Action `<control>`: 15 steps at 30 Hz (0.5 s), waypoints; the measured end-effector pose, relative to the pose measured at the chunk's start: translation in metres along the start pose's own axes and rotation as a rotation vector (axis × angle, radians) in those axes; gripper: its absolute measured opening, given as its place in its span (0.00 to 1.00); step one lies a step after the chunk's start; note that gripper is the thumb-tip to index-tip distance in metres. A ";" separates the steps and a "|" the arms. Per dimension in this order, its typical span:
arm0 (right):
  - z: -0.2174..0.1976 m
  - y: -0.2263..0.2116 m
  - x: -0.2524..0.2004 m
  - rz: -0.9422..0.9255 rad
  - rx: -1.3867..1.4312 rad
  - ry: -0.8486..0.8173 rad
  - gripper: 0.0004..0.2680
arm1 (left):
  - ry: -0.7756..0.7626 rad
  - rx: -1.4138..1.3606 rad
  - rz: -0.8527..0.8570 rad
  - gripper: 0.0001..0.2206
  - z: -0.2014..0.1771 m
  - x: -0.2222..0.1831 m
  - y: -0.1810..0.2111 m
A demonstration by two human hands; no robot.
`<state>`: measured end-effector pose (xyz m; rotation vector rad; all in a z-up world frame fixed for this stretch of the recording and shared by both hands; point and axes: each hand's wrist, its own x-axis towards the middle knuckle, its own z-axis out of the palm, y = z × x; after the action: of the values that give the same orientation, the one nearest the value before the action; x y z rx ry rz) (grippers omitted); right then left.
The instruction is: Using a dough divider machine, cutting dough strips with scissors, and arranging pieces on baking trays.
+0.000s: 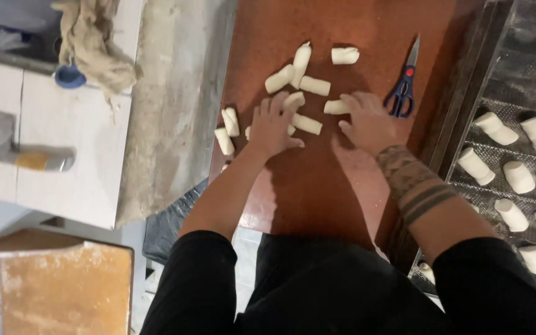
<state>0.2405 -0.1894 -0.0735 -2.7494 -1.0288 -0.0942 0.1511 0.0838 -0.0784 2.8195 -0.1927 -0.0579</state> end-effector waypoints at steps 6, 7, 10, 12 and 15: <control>0.051 -0.003 -0.028 0.165 -0.286 0.058 0.20 | 0.129 0.105 0.080 0.44 0.034 0.001 -0.006; 0.056 -0.003 -0.035 0.471 0.025 -0.144 0.19 | 0.189 0.145 0.110 0.43 0.038 0.000 -0.009; 0.030 -0.001 -0.072 0.875 0.576 -0.343 0.17 | 0.288 0.221 0.098 0.42 0.037 -0.014 -0.004; -0.005 -0.005 -0.101 0.996 0.808 -0.311 0.15 | 0.333 0.254 0.087 0.42 0.026 -0.018 0.004; -0.074 -0.019 -0.133 1.065 0.770 -0.304 0.18 | 0.167 0.205 0.038 0.34 0.004 -0.007 0.012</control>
<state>0.1290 -0.2769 -0.0150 -2.2160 0.4121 0.7174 0.1420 0.0723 -0.0784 3.0036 -0.2251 0.2173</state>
